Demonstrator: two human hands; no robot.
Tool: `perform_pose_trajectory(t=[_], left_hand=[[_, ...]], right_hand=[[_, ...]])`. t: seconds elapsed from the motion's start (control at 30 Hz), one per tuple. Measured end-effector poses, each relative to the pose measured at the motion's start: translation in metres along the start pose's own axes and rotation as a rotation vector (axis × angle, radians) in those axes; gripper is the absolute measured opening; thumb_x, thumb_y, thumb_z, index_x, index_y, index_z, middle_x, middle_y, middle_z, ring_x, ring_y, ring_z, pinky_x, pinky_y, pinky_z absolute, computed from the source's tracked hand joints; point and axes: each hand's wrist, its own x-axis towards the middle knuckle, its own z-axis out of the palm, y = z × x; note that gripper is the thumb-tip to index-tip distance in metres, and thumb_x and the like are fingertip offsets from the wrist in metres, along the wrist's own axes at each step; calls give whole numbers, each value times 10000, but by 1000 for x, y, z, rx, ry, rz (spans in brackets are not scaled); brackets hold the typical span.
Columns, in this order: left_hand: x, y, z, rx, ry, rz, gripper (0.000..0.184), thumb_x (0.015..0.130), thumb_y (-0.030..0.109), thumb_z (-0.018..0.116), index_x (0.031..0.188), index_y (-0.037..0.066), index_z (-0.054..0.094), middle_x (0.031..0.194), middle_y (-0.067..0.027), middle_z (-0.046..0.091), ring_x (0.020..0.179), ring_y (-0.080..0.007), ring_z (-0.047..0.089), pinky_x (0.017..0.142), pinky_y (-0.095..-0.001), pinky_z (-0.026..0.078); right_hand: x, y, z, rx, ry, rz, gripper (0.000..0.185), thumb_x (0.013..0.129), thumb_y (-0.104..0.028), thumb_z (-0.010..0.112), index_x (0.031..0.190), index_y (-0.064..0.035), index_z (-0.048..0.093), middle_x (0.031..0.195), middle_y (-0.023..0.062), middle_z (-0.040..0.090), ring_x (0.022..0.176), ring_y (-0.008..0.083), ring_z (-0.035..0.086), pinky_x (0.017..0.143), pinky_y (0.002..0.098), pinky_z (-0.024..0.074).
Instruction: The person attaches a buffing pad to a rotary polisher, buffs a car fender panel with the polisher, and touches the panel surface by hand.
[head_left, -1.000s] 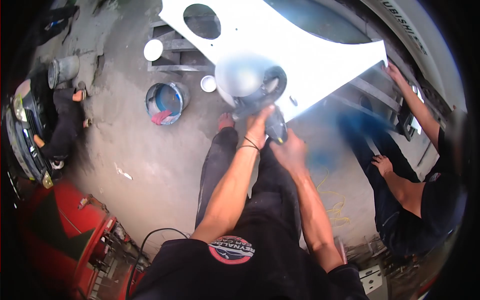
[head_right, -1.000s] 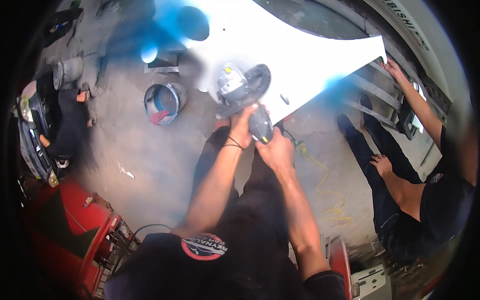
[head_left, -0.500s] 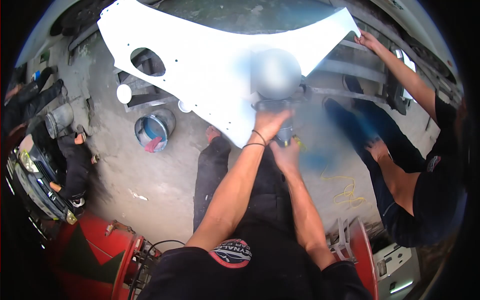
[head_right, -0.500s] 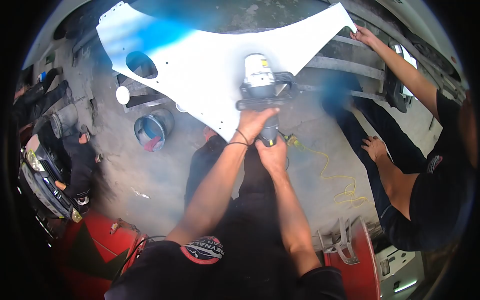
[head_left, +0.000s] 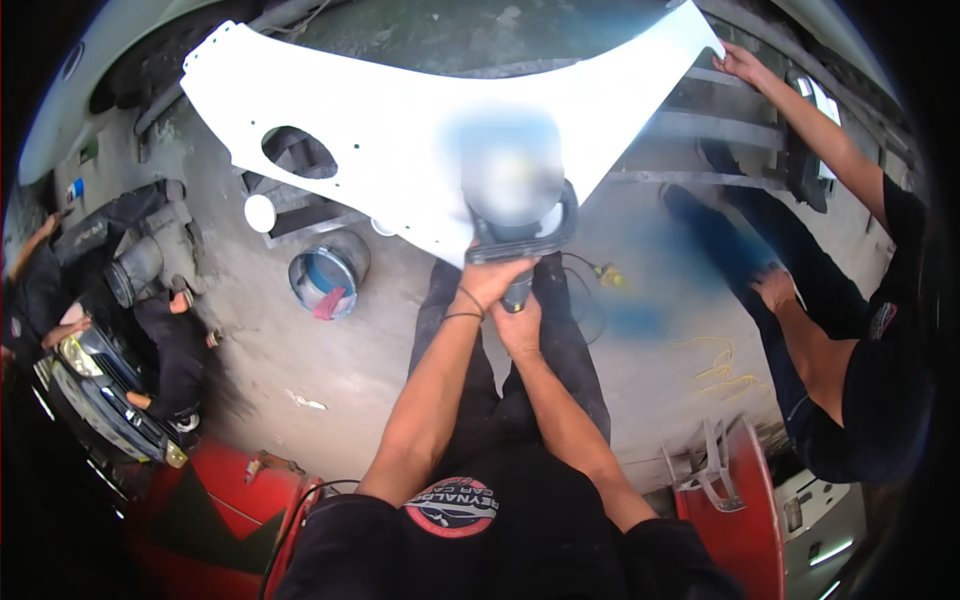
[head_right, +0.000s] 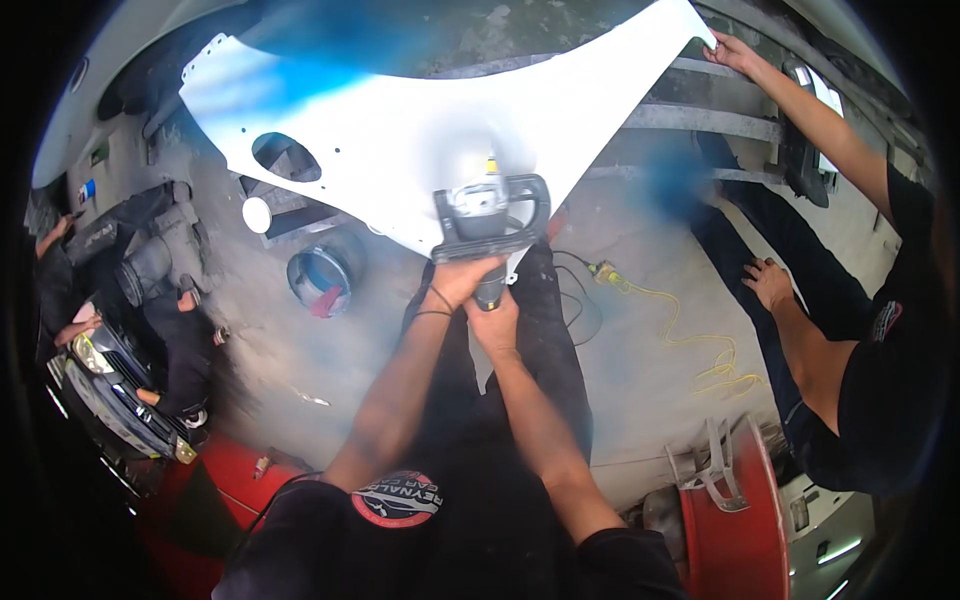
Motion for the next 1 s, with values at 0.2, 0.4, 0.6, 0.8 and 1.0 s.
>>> perform_pose_trajectory(t=[0.2,0.4,0.6,0.8,1.0], left_hand=[[-32,-8,-66,-83,200,-8,405,931,124,925,1280,-12,770,1195,-137,830,1084,-210,790,980,-366,650],[-26,-29,-57,-365,203,-27,537,913,107,947,1371,4,686,1209,-100,807,1072,-198,773,951,-360,631],[-14,-49,-15,-371,209,-11,333,976,107,870,1279,-4,787,1201,-128,839,1079,-231,801,1014,-399,621],[-15,-36,18,-337,190,-15,379,941,143,909,1278,2,807,1167,-109,860,1081,-209,800,1014,-380,610],[-5,-39,42,-321,200,-6,377,947,160,906,1280,11,813,1185,-99,858,1118,-205,789,1040,-378,595]], right_hand=[[-12,-8,39,-182,-178,-74,457,845,-231,902,1219,-26,739,1038,257,823,1029,451,822,894,507,644],[6,-14,12,-434,-227,-120,480,834,-276,882,1206,-28,708,971,262,814,969,487,804,858,547,642],[18,-9,-27,-477,-216,-139,511,826,-285,891,1217,-21,695,963,259,816,974,484,802,858,553,640],[25,0,-53,-421,-151,-138,481,821,-279,893,1191,-40,701,979,248,821,985,480,802,865,548,636],[38,0,-77,-414,-150,-128,472,822,-280,891,1183,-45,701,985,249,822,984,482,801,865,548,633]])
